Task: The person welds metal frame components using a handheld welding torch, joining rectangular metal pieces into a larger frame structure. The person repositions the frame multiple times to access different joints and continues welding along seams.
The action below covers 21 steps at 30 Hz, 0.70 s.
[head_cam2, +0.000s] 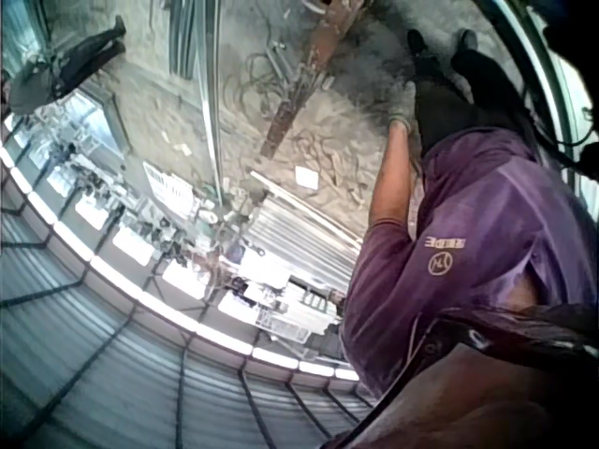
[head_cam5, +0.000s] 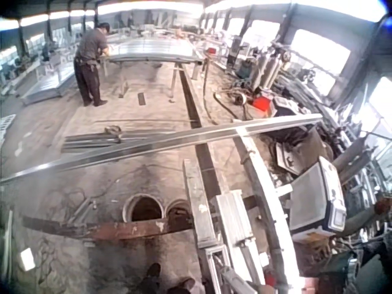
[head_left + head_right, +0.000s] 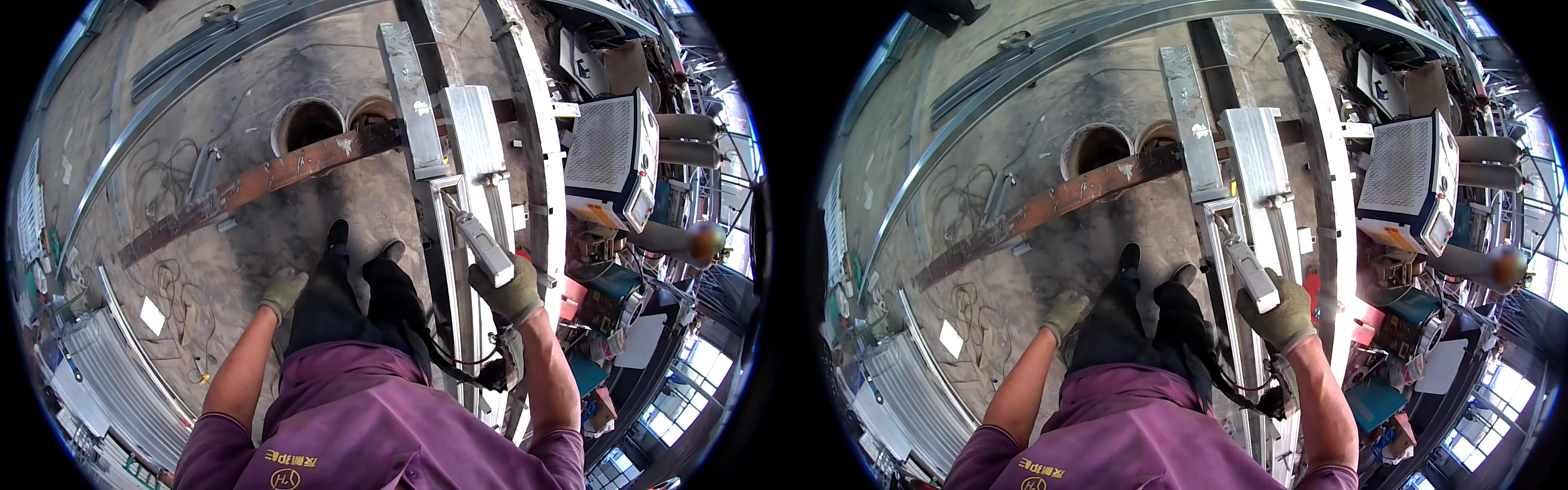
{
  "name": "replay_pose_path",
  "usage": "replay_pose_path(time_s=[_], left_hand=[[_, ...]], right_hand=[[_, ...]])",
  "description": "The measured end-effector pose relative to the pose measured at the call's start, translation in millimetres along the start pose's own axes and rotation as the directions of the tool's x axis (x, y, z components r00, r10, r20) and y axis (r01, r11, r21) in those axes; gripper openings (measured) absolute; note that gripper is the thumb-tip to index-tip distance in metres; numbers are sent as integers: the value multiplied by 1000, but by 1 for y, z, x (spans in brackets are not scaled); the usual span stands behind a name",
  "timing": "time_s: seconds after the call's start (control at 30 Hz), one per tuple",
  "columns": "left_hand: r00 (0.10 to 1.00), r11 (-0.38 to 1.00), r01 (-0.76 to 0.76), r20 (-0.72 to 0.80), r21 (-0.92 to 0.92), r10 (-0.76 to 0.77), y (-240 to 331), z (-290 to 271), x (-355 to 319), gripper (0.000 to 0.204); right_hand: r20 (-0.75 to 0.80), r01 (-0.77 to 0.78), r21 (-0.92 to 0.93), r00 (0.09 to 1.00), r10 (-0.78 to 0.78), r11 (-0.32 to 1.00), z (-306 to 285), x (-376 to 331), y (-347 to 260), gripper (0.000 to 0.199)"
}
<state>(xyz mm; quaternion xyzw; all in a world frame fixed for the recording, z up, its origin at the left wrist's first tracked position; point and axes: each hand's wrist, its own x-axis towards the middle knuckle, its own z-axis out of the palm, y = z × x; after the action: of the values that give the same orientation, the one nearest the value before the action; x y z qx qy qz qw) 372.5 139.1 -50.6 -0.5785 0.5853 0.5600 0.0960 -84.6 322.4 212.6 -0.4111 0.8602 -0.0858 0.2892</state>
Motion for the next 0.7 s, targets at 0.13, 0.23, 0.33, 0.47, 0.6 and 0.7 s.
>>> replay_pose_path(time_s=[0.13,0.23,0.33,0.47,0.6,0.7], left_hand=[[997,992,68,-26,110,-66,-71,-17,8,51],[993,984,119,-13,131,-118,-83,-30,-6,54],[985,974,174,-15,145,-174,-99,-37,-11,54],[984,975,170,-80,140,-160,-80,-51,-21,55],[992,993,100,-82,69,-94,-123,-56,3,53],[993,996,76,-92,49,-71,-113,-62,13,48]], right_hand=[[42,-42,-120,998,47,992,-4,4,-11,37],[35,-79,-14,996,79,997,-10,6,-22,40],[62,-116,34,992,114,993,-18,12,-20,44],[65,-173,95,984,167,980,-17,17,-15,46],[72,-143,72,988,138,987,-18,20,-25,46],[42,-202,64,979,200,977,-7,4,-17,43]])
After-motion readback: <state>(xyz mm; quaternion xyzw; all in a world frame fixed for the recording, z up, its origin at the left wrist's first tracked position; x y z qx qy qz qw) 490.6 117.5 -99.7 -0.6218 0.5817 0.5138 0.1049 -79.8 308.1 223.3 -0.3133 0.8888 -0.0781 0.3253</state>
